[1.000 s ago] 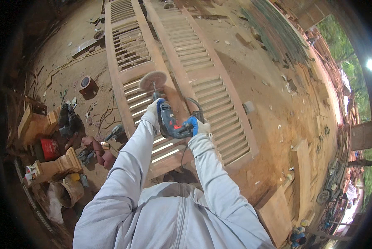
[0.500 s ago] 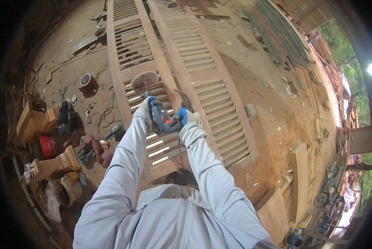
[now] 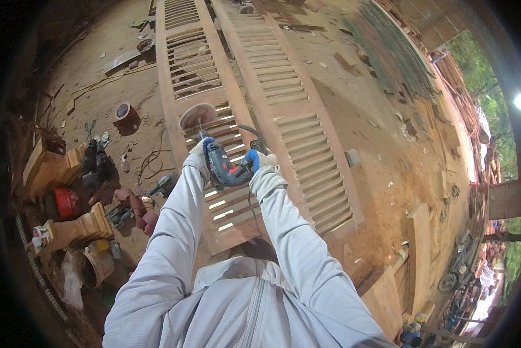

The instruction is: The person uses an angle grinder with a sanding disc to smooth the surface of wooden slatted panels. They move the tool along the slats and frame, then flip the panel to continue sanding the other side.

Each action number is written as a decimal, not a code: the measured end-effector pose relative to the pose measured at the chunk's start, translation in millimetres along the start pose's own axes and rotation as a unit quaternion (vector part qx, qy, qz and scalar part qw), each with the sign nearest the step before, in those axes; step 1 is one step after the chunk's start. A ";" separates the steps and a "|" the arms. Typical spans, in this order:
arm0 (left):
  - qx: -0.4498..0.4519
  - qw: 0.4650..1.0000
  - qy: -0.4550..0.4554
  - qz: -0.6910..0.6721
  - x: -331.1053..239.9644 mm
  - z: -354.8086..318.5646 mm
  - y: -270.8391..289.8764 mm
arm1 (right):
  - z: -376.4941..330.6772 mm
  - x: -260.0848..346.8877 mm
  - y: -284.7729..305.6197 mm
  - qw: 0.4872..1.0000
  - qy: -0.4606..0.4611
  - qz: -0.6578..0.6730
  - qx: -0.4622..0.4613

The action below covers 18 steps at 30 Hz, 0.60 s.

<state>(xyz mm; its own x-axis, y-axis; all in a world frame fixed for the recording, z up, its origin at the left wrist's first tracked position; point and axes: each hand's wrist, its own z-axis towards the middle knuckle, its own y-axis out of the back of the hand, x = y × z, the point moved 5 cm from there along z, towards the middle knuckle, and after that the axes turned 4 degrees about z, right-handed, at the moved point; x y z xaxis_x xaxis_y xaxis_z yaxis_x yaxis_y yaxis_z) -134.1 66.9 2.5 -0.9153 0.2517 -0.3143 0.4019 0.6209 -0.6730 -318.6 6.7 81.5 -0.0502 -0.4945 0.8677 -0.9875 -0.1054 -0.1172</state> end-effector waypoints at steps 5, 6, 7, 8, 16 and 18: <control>-0.019 0.999 -0.033 0.017 -10.0 28.8 36.6 | -7.6 -7.2 -14.9 0.997 -0.014 0.077 0.023; -0.024 0.998 -0.045 0.023 -12.4 30.9 39.6 | -9.1 -6.1 -14.4 0.997 -0.010 0.069 0.029; -0.051 0.996 -0.067 0.031 -14.6 31.0 45.9 | -11.3 -4.6 -13.7 0.997 -0.005 0.062 0.036; -0.076 0.993 -0.085 0.040 -12.1 28.2 48.5 | -13.1 -4.9 -9.9 0.998 -0.002 0.055 0.039; -0.071 0.996 -0.043 0.034 7.9 4.6 11.8 | -17.4 -14.5 22.3 0.998 -0.006 0.063 0.000; -0.055 0.997 -0.032 0.040 14.1 7.4 -5.0 | -20.3 -8.2 26.6 0.994 -0.014 0.100 -0.036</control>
<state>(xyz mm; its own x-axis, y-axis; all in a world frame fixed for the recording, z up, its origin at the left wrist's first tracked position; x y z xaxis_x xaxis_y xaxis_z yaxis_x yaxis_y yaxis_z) -148.8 61.9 -3.5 -0.8754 0.2584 -0.4085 0.4653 0.6792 -0.5676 -347.5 25.5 81.1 -0.2435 -0.5225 0.8171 -0.9664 0.0592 -0.2501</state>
